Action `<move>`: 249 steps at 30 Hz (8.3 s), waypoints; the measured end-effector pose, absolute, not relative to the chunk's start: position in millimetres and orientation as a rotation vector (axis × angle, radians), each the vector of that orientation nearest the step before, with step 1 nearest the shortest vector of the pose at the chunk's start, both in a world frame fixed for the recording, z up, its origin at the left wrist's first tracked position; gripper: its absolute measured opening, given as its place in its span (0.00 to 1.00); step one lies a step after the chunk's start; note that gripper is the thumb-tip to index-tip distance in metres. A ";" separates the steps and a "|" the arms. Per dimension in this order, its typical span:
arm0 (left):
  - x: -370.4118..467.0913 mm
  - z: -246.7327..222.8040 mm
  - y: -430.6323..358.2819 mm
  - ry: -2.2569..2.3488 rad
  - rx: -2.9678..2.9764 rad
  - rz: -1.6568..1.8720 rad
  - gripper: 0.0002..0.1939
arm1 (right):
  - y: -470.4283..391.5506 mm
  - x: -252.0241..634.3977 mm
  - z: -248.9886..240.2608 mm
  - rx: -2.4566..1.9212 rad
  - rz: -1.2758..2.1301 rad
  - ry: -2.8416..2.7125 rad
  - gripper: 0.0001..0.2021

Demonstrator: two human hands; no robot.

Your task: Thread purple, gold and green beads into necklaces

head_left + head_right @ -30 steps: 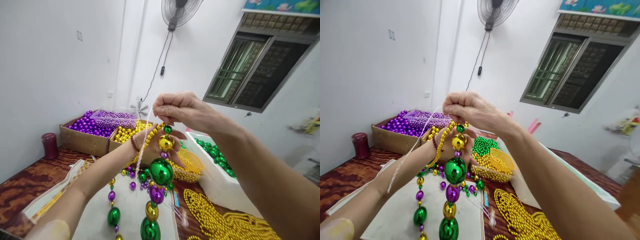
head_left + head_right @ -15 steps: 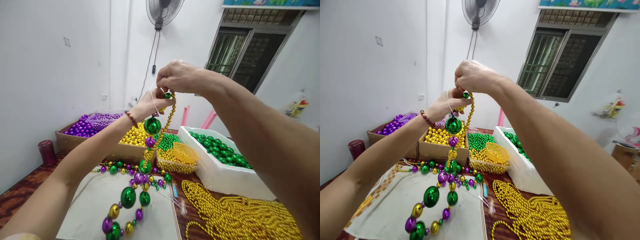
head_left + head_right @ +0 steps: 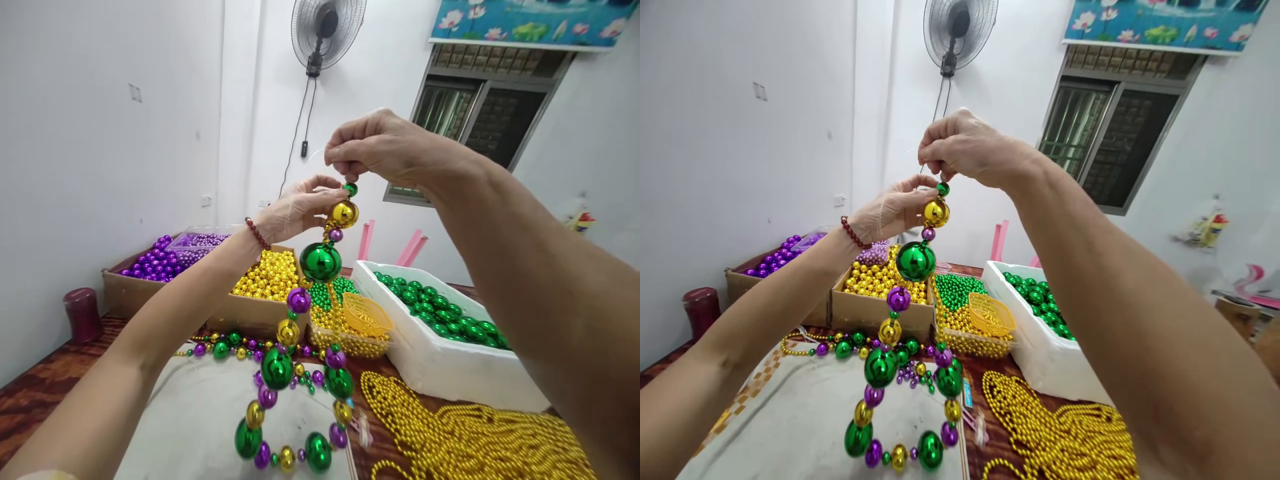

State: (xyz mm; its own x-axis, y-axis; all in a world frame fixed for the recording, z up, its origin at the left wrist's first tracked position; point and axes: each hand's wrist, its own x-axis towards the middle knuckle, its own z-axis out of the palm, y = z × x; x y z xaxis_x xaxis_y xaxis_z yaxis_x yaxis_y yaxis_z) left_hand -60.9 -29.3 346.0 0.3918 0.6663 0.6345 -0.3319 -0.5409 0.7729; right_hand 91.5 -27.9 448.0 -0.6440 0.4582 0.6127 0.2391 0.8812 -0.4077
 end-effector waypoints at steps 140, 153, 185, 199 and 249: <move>-110.8 -33.8 -55.8 0.994 0.856 0.943 0.18 | -51.1 57.0 -57.5 -1.077 0.888 -1.699 0.11; -114.5 -29.4 -49.7 1.030 1.030 0.809 0.08 | -25.6 51.2 -47.8 -1.126 0.734 -2.061 0.11; -106.7 -54.0 -63.3 1.251 2.074 1.270 0.03 | -21.7 74.0 -38.6 -1.103 1.860 -1.477 0.12; -111.9 -65.9 -64.1 1.101 1.529 1.287 0.03 | -23.5 116.5 -40.6 -1.080 1.394 -1.475 0.03; -122.7 -58.8 -62.8 0.964 0.831 0.972 0.17 | -14.9 78.4 -48.6 -0.947 1.203 -2.194 0.08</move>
State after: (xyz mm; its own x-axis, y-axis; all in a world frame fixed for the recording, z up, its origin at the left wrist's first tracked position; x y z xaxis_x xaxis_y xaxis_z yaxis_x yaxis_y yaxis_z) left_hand -122.7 -62.8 -58.8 0.2470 0.9288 -0.2765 -0.2848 0.3423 0.8954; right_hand 78.4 -14.9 -48.6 -0.6561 0.7517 0.0673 0.3472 0.3798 -0.8574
